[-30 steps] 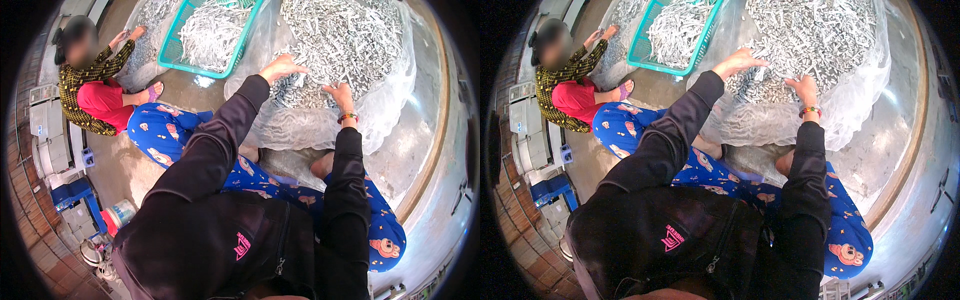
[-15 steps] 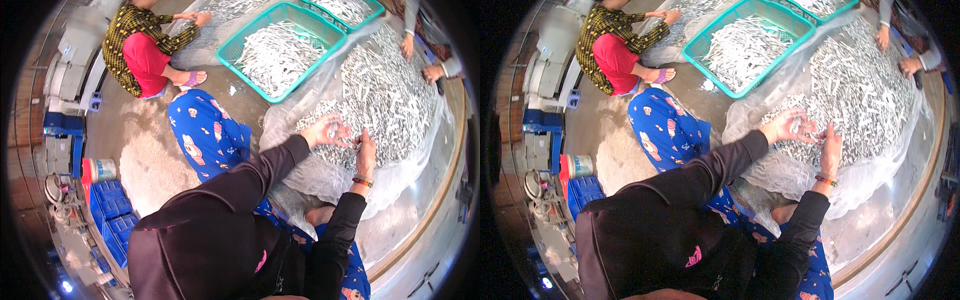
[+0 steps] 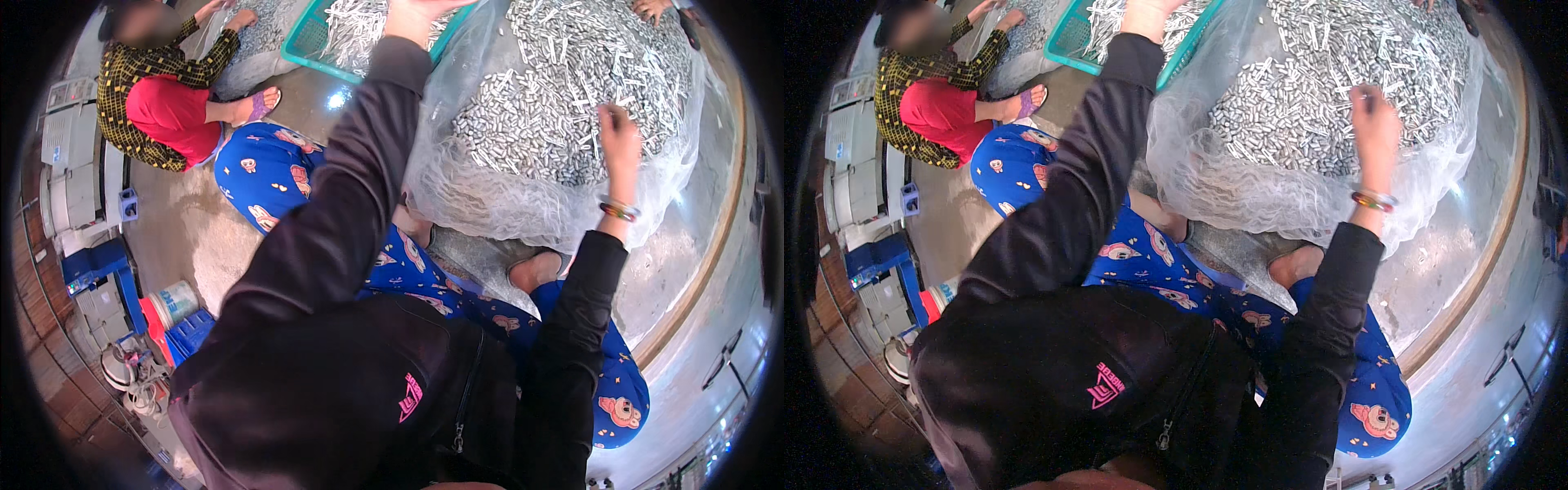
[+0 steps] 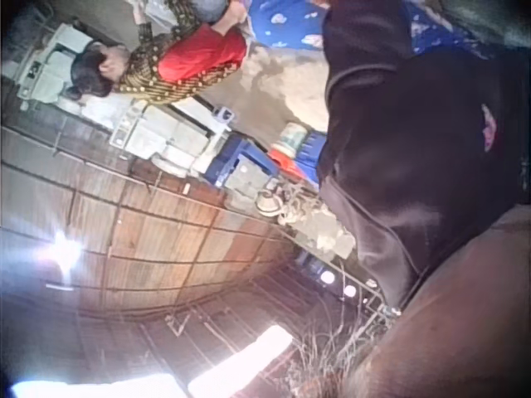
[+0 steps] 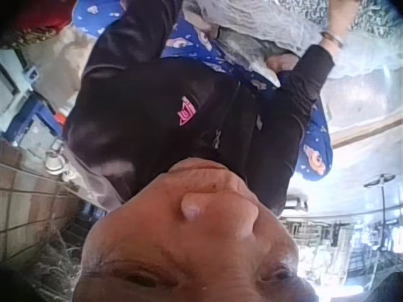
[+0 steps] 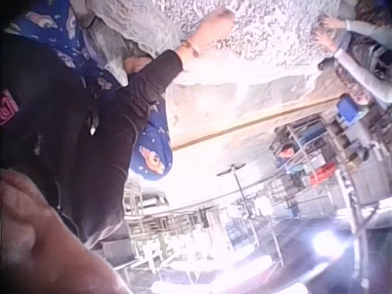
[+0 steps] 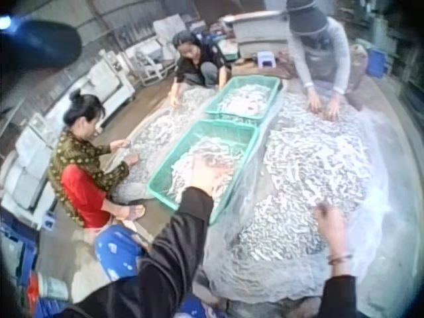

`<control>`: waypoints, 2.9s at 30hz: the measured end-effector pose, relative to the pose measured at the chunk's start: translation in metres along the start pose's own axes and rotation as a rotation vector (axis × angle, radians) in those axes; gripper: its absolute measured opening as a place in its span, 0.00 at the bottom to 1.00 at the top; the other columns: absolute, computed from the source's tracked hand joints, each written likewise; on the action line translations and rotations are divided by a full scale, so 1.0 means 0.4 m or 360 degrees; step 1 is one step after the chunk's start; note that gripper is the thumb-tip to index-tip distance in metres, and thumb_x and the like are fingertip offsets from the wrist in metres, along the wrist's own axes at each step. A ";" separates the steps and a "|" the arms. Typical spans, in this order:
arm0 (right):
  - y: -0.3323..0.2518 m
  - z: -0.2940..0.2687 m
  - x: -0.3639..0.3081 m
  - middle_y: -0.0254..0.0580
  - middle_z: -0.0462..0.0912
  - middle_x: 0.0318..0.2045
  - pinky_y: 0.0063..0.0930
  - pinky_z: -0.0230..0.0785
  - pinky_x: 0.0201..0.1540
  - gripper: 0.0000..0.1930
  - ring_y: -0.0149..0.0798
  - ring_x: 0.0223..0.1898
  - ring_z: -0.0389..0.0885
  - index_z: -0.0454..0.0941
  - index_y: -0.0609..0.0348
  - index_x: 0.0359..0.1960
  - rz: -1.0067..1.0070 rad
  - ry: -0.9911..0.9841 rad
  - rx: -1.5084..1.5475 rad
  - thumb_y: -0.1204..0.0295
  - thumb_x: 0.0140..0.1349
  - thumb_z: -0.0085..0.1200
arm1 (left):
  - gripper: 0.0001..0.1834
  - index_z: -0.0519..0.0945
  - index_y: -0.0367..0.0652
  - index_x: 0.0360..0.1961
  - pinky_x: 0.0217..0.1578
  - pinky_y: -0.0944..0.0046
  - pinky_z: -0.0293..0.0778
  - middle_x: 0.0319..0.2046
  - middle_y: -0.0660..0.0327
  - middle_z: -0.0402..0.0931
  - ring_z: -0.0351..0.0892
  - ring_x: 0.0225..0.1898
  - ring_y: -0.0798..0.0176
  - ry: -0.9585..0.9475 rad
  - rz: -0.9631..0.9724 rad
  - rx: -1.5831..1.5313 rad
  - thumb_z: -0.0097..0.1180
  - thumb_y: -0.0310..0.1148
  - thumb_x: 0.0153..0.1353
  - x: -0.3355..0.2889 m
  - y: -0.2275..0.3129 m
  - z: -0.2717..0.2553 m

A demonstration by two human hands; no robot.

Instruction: The person sits on the floor and picks up individual thin metal strips from a large pile on a plastic sheet, placing them into a green plastic basket.

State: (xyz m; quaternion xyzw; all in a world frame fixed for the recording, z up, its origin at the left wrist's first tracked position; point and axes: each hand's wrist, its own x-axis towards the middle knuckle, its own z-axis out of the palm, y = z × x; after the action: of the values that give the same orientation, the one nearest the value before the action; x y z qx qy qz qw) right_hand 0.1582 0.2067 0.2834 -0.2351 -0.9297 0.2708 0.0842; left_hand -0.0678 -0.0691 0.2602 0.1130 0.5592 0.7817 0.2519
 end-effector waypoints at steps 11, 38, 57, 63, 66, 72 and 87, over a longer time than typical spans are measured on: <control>-0.023 0.356 -0.307 0.55 0.65 0.41 0.39 0.66 0.39 0.29 0.54 0.45 0.66 0.61 0.58 0.41 0.0190 -0.0109 -0.0417 0.69 0.37 0.64 | 0.12 0.74 0.47 0.34 0.40 0.60 0.69 0.33 0.58 0.69 0.70 0.40 0.56 -0.0791 0.0122 0.2304 0.50 0.25 0.46 -0.352 -0.338 0.176; 0.172 0.191 -0.195 0.46 0.73 0.25 0.30 0.68 0.27 0.05 0.39 0.26 0.73 0.61 0.66 0.33 0.1124 -0.0014 0.2057 0.76 0.60 0.39 | 0.16 0.78 0.38 0.29 0.36 0.55 0.70 0.31 0.51 0.77 0.76 0.37 0.52 -0.1084 -0.0086 0.2597 0.53 0.42 0.50 -0.130 -0.517 0.457; 0.169 0.403 0.013 0.54 0.77 0.28 0.39 0.71 0.35 0.21 0.51 0.32 0.78 0.69 0.66 0.32 0.0142 -0.0616 -0.0413 0.56 0.51 0.51 | 0.18 0.72 0.36 0.38 0.36 0.53 0.70 0.31 0.51 0.76 0.75 0.33 0.48 -0.0581 -0.0908 0.1923 0.43 0.41 0.57 0.025 -0.312 0.139; 0.098 0.346 -0.116 0.56 0.77 0.32 0.41 0.69 0.37 0.24 0.52 0.35 0.77 0.73 0.63 0.32 0.0419 -0.0757 -0.0451 0.51 0.51 0.50 | 0.23 0.74 0.37 0.40 0.40 0.51 0.67 0.34 0.43 0.73 0.73 0.40 0.45 -0.0524 -0.0698 0.2584 0.43 0.47 0.57 -0.001 -0.394 0.168; 0.109 0.317 -0.125 0.59 0.76 0.34 0.42 0.67 0.41 0.27 0.54 0.39 0.75 0.73 0.64 0.35 0.0511 -0.0830 -0.0295 0.48 0.51 0.48 | 0.28 0.75 0.33 0.38 0.40 0.51 0.66 0.34 0.41 0.73 0.73 0.39 0.45 -0.0718 -0.0504 0.2372 0.45 0.52 0.54 -0.018 -0.453 0.162; 0.226 0.322 -0.145 0.64 0.71 0.42 0.43 0.60 0.48 0.28 0.59 0.47 0.67 0.64 0.65 0.47 0.0444 -0.0567 0.0245 0.51 0.58 0.37 | 0.17 0.75 0.39 0.36 0.14 0.73 0.56 0.14 0.67 0.60 0.58 0.16 0.75 -0.0755 -0.0956 0.1216 0.47 0.43 0.56 -0.092 -0.393 0.218; 0.002 0.363 -0.215 0.52 0.79 0.27 0.40 0.71 0.34 0.13 0.48 0.31 0.79 0.65 0.66 0.37 0.0131 -0.0824 -0.0601 0.67 0.57 0.38 | 0.11 0.74 0.39 0.26 0.29 0.58 0.73 0.31 0.50 0.76 0.77 0.33 0.54 -0.0272 -0.0806 0.1023 0.43 0.35 0.51 -0.042 -0.380 0.220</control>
State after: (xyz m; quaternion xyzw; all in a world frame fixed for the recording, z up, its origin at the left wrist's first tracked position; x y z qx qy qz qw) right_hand 0.1926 0.0983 0.1588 -0.2074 -0.9438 0.1475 -0.2111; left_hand 0.0276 0.0317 0.1511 0.1094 0.7620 0.4684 0.4336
